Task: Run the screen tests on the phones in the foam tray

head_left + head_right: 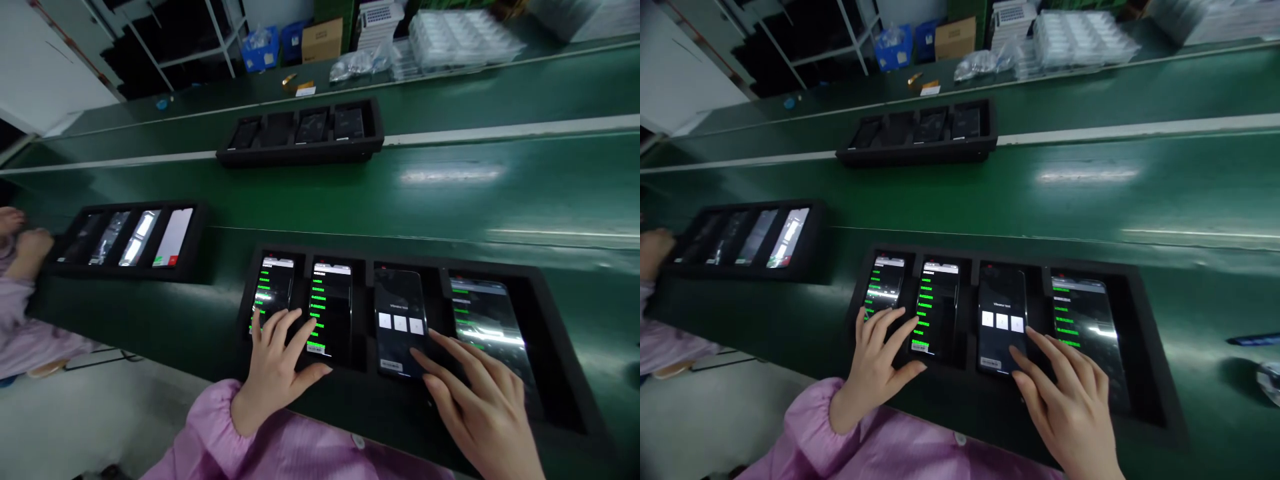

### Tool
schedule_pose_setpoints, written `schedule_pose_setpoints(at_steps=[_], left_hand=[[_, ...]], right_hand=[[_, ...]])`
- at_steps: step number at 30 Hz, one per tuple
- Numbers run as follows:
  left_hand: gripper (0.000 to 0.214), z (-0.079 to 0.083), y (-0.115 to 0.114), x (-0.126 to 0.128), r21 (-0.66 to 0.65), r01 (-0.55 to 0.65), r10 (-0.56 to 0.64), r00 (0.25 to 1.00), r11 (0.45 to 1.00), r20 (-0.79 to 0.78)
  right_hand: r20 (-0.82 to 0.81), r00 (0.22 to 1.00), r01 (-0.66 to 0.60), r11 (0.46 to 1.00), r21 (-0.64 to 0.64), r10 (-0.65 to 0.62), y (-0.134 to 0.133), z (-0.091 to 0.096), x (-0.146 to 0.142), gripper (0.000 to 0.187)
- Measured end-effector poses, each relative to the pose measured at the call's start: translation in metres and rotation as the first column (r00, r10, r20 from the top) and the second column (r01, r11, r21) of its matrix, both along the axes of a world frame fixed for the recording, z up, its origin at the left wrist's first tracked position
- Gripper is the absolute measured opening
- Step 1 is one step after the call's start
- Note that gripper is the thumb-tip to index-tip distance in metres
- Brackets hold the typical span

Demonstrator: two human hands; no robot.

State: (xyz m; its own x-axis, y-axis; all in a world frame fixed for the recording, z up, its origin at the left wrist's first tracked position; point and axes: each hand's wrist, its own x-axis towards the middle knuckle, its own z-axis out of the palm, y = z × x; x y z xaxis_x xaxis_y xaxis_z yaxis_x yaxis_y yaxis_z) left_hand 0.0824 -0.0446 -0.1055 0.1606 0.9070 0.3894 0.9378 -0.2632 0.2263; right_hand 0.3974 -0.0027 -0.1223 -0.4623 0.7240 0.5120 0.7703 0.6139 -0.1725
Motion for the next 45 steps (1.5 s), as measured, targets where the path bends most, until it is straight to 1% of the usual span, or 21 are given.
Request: schedule_pose_setpoints(at_steps=[4, 10, 14, 17, 23, 26, 30, 34, 40, 45], left_hand=[[0.055, -0.002, -0.007, 0.0, 0.011, 0.004, -0.003, 1.0, 1.0, -0.022], [0.056, -0.004, -0.005, 0.003, 0.035, -0.04, 0.04, 0.999, 0.999, -0.021], [0.056, -0.002, -0.005, 0.003, 0.052, -0.016, 0.018, 1.0, 0.999, -0.025], [0.055, -0.001, -0.006, 0.002, 0.056, 0.018, -0.016, 0.999, 0.998, -0.041], [0.052, -0.004, -0.008, 0.002, 0.017, 0.019, -0.017, 0.995, 1.0, -0.102], [0.049, -0.007, -0.009, 0.0, 0.016, 0.027, -0.025, 0.995, 1.0, -0.101], [0.047, -0.011, -0.01, -0.006, 0.003, 0.076, -0.074, 0.984, 0.997, -0.164], [0.048, -0.014, -0.009, -0.008, 0.016, 0.093, -0.088, 0.978, 0.996, -0.189], [0.047, -0.013, -0.008, -0.008, 0.031, 0.101, -0.093, 0.977, 0.994, -0.191], [0.046, -0.015, -0.007, -0.009, 0.061, 0.113, -0.1, 0.976, 0.992, -0.195]], right_hand=[[-0.008, 1.0, 0.003, 1.0, 0.019, -0.003, 0.001, 0.0, -0.001, 0.024], [-0.028, 0.999, -0.022, 0.999, 0.047, 0.024, 0.003, -0.003, -0.001, 0.026], [-0.064, 0.998, -0.007, 0.998, 0.057, 0.01, 0.004, -0.009, 0.0, 0.026], [-0.056, 0.998, -0.008, 0.998, 0.055, 0.011, 0.004, -0.01, 0.002, 0.027], [-0.008, 1.0, 0.026, 1.0, 0.017, -0.026, 0.0, -0.002, 0.0, 0.025], [-0.022, 0.998, 0.053, 0.998, -0.024, -0.054, -0.001, 0.001, -0.003, 0.025], [-0.049, 0.996, 0.066, 0.996, -0.055, -0.068, -0.003, 0.004, -0.005, 0.022], [-0.068, 0.993, 0.089, 0.994, -0.068, -0.093, -0.004, 0.006, -0.006, 0.023], [-0.055, 0.994, 0.088, 0.993, -0.073, -0.092, -0.004, 0.007, -0.008, 0.023], [-0.082, 0.991, 0.099, 0.992, -0.084, -0.106, -0.004, 0.009, -0.01, 0.023]])
